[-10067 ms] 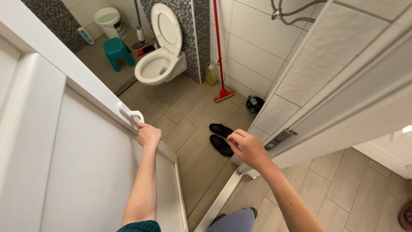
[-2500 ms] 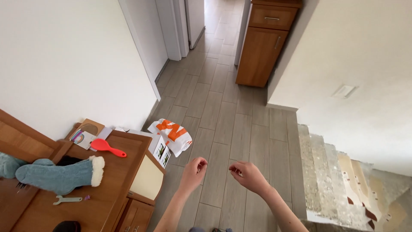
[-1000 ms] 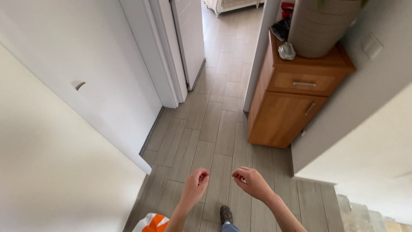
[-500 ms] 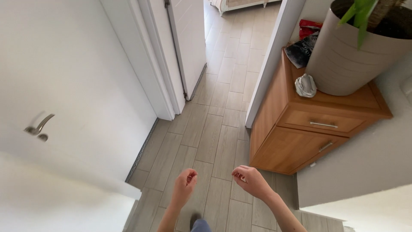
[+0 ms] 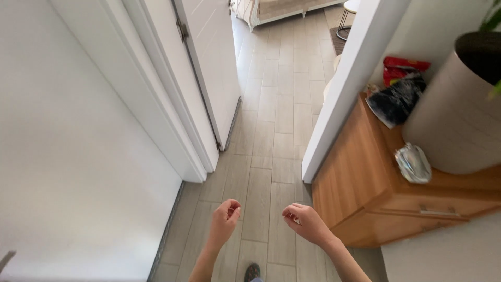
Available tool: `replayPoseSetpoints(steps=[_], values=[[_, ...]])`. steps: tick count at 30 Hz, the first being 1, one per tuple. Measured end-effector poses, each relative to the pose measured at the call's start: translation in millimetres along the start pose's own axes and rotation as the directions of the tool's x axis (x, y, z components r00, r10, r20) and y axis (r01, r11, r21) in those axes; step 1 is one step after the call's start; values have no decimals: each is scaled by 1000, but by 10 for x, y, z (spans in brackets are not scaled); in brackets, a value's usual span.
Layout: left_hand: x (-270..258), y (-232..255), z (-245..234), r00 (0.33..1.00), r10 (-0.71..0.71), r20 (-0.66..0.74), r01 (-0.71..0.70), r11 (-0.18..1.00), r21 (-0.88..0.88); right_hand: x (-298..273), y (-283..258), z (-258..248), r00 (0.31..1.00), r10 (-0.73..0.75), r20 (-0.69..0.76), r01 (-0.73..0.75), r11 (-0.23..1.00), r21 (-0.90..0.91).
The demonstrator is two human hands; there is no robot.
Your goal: The person collects trash from a small bathroom bin, transfers it to a larger bag on the balcony, ties the bag, and carries it through the house to the front exit.
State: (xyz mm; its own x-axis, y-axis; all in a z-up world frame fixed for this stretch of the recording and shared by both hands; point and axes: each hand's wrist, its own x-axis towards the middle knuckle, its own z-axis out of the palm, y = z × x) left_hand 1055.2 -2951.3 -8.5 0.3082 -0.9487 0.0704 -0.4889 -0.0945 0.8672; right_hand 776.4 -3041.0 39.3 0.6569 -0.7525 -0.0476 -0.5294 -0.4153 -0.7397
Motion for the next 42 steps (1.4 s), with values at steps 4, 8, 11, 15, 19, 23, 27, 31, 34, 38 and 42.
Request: replayPoseSetpoints(steps=[4, 8, 11, 15, 19, 23, 27, 31, 34, 38, 42], values=[[912, -25, -245, 999, -37, 22, 38, 999, -38, 862, 17, -145, 1000, 3, -25, -2, 1000, 31], [1695, -84, -314, 999, -17, 47, 18, 1000, -20, 1543, 178, -264, 999, 8, -53, -7, 1000, 22], [2223, -83, -254, 998, -7, 68, 10, 999, -42, 2072, 320, -409, 998, 15, -56, -14, 1000, 26], [2931, -203, -73, 998, 31, 58, -29, 999, -39, 2848, 617, -605, 997, 13, -72, -10, 999, 33], [3691, -90, 41, 996, -57, 68, 60, 997, -45, 3733, 945, -948, 999, -11, -43, 12, 1000, 21], [4685, -60, 245, 999, 16, 33, -13, 996, -86, 4704, 1276, -1427, 995, -79, -58, 81, 996, 36], [5639, 55, 450, 1000, 7, 15, -7, 999, -53, 5542, 1480, -1999, 999, -44, -23, 45, 997, 55], [6455, 120, 591, 1000, -12, 6, 12, 999, -53, 6310, 1788, -2417, 991, -126, -46, 128, 991, 49], [6999, 68, 711, 1000, -4, 4, 5, 997, -73, 6718, 1928, -2661, 989, -133, -71, 137, 989, 55], [7774, 48, 828, 999, -16, 37, 18, 999, -45, 7187, 2234, -2880, 990, -100, -102, 108, 991, 76], [8590, -38, 936, 998, 7, 67, -2, 997, -79, 7631, 2530, -3066, 991, -60, -123, 70, 994, 81]])
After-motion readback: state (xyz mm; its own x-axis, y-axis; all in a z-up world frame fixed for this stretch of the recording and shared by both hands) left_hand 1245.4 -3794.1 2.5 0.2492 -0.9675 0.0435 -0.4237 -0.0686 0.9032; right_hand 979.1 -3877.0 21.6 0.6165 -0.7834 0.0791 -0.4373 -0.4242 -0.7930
